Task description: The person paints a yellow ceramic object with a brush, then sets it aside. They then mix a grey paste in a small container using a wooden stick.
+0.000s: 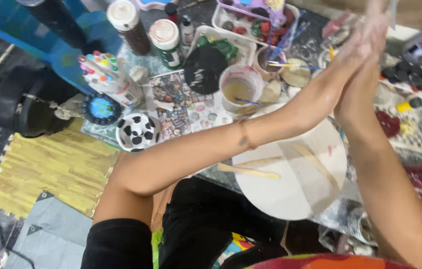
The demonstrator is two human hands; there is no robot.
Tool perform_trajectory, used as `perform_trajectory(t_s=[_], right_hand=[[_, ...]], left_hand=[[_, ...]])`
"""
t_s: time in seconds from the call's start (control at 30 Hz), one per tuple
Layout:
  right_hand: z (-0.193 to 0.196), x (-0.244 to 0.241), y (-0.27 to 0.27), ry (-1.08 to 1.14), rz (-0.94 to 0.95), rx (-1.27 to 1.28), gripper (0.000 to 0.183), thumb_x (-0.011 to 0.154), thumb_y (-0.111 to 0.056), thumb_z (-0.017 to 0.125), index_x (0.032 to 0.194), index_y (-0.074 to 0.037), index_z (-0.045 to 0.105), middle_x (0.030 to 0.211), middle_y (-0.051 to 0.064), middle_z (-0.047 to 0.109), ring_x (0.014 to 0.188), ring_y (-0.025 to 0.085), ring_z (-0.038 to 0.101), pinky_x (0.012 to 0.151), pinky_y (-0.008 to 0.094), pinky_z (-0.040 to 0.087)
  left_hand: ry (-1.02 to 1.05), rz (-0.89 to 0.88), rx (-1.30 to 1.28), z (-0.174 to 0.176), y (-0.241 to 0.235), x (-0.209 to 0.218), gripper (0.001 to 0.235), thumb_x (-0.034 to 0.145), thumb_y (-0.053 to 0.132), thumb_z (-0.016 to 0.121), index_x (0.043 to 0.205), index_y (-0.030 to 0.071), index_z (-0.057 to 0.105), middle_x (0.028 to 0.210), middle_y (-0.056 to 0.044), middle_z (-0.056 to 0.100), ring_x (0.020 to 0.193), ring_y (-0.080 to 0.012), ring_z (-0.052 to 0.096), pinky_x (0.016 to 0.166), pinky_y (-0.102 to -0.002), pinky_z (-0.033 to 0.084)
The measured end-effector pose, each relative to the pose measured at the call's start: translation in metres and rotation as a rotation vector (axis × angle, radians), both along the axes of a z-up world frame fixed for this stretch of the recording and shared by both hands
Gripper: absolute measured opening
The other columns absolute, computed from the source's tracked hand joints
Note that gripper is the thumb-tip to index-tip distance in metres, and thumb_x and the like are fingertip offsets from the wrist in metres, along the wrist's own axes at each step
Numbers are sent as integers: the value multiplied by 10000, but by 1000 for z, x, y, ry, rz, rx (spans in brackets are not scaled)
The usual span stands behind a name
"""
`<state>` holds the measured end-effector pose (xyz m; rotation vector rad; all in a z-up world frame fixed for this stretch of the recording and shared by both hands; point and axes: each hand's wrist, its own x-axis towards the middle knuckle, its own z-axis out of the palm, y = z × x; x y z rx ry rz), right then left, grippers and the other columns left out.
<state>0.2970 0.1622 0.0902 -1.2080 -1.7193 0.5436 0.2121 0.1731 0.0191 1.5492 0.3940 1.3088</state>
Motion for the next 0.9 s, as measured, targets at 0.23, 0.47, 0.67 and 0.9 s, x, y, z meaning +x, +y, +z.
perform_trajectory(t_s=[0.23, 0.47, 0.67, 0.9], right_hand=[[-3, 26, -152, 56, -18, -152, 516, 1143, -304, 353, 1560, -10, 423, 1715, 201, 324, 1649, 312, 225, 1363, 423, 139], [-65, 12, -219, -344, -475, -269, 312, 982, -188, 657, 1276, -82, 660, 1330, 90, 664, 1277, 264, 570, 1144, 412, 406], [-99, 17, -213, -781, -613, -165, 356, 893, -212, 723, 1208, -50, 688, 1212, 112, 676, 1135, 333, 565, 986, 456, 384], [-103, 11, -208, -641, -628, -189, 177, 933, -121, 670, 1085, -35, 641, 1107, 109, 668, 1083, 324, 590, 969, 467, 410]], left_hand=[[193, -225, -167, 17, -87, -115, 317, 1142, 170, 499, 1415, 73, 629, 1343, -90, 720, 1226, -199, 727, 1098, -347, 576], [642, 172, 300, 12, -138, -142, 338, 814, 162, 713, 1131, 45, 699, 1164, -116, 704, 1042, -331, 663, 899, -427, 547], [1129, 256, 387, -29, -148, -126, 349, 787, 85, 689, 1074, -91, 595, 1038, -192, 580, 964, -353, 599, 785, -431, 553], [1327, 240, 465, -31, -139, -118, 431, 719, -52, 631, 1131, -149, 550, 1100, -256, 559, 979, -336, 627, 740, -353, 578]])
